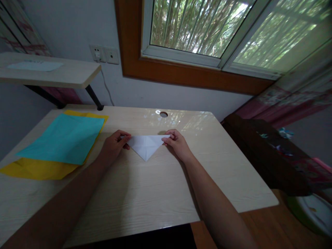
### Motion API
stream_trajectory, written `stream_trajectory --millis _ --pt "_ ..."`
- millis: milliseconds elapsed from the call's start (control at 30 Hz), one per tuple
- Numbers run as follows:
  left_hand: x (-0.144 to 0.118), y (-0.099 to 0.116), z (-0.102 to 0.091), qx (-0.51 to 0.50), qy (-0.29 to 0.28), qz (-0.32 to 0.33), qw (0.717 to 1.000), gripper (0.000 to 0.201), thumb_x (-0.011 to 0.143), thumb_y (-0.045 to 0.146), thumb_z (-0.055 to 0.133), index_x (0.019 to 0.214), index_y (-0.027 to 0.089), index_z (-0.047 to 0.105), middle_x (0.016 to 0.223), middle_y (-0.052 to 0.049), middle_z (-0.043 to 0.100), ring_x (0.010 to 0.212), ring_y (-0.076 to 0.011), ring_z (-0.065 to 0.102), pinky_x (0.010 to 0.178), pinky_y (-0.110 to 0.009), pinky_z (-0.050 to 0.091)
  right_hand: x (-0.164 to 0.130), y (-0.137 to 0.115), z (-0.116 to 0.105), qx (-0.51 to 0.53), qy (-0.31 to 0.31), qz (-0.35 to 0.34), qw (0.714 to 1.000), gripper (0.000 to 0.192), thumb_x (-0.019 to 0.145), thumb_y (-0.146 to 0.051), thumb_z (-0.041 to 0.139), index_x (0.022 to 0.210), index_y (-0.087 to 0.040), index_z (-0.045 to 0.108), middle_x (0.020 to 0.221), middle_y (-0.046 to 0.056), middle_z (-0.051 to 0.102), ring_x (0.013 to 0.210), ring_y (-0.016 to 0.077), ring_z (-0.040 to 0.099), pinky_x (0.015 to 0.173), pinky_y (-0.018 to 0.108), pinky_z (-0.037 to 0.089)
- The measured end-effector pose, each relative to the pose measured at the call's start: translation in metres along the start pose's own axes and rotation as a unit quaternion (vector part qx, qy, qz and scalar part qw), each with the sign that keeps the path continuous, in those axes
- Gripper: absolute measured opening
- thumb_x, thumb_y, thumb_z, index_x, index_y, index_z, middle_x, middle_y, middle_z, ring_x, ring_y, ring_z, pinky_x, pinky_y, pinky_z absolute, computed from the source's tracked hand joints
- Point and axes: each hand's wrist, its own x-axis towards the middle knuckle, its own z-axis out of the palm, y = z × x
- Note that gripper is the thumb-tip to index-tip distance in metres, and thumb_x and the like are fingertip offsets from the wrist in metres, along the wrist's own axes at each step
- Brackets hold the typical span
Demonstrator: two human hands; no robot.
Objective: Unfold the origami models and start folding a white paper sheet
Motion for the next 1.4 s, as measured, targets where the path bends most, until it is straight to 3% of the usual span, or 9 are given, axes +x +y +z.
stream_trajectory --millis 133,433,667,867,1067,1267,1400 --pt "0.000 0.000 0.000 0.000 -0.002 -0.002 1.000 0.033 0.085 0.050 0.068 0.097 0.020 0.065 0.062 0.002 0.069 0.057 -0.0173 0.068 0.063 -0.027 0.051 0.001 0.000 0.000 0.007 0.002 0.007 1.000 0.042 0.067 -0.040 0.087 0.095 -0.025 0.060 0.062 -0.008 0.060 0.059 0.0120 0.059 0.059 0.024 0.047" --pt "0.003 0.000 -0.001 -0.002 0.008 -0.007 1.000 0.031 0.086 0.048 0.067 0.098 0.019 0.066 0.065 0.001 0.068 0.057 -0.0173 0.068 0.060 -0.026 0.050 -0.002 -0.002 0.000 -0.014 -0.019 -0.006 1.000 0.038 0.080 -0.049 0.077 0.102 -0.025 0.058 0.067 -0.003 0.070 0.058 0.0143 0.066 0.051 0.023 0.043" --pt "0.006 -0.003 -0.006 -0.004 0.069 0.012 0.998 0.033 0.088 0.049 0.063 0.103 0.020 0.066 0.064 0.003 0.058 0.053 -0.0139 0.058 0.052 -0.024 0.044 -0.009 -0.011 0.001 -0.023 -0.106 0.017 0.994 0.027 0.078 -0.039 0.081 0.097 -0.023 0.069 0.082 0.001 0.076 0.076 0.0155 0.072 0.064 0.025 0.050" --pt "0.008 -0.006 -0.007 0.007 0.095 0.029 0.995 0.029 0.088 0.045 0.061 0.105 0.022 0.067 0.065 0.003 0.053 0.058 -0.0144 0.054 0.053 -0.024 0.043 -0.012 -0.014 0.003 -0.023 -0.134 0.029 0.990 0.029 0.070 -0.032 0.086 0.094 -0.022 0.074 0.088 0.002 0.077 0.078 0.0152 0.071 0.074 0.029 0.055" --pt "0.007 -0.005 -0.007 0.004 0.092 0.035 0.995 0.029 0.089 0.044 0.060 0.106 0.022 0.066 0.077 0.000 0.058 0.064 -0.0148 0.052 0.057 -0.024 0.043 -0.013 -0.016 0.003 -0.037 -0.135 0.029 0.990 0.024 0.069 -0.032 0.086 0.089 -0.023 0.076 0.085 0.003 0.078 0.076 0.0167 0.071 0.073 0.031 0.056" --pt "0.006 -0.005 -0.005 0.037 0.101 0.041 0.993 0.033 0.089 0.046 0.059 0.112 0.023 0.065 0.067 0.004 0.046 0.061 -0.0154 0.047 0.057 -0.025 0.039 -0.013 -0.018 0.005 -0.047 -0.107 0.019 0.993 0.025 0.069 -0.039 0.086 0.085 -0.023 0.076 0.080 0.003 0.077 0.075 0.0179 0.071 0.072 0.033 0.055" --pt "0.005 -0.006 -0.006 0.058 0.094 0.048 0.993 0.040 0.084 0.045 0.067 0.116 0.022 0.064 0.071 0.003 0.048 0.065 -0.0154 0.048 0.059 -0.025 0.039 -0.012 -0.015 0.005 -0.042 -0.093 0.004 0.995 0.026 0.074 -0.043 0.083 0.082 -0.021 0.072 0.079 0.003 0.075 0.074 0.0166 0.070 0.072 0.031 0.054"
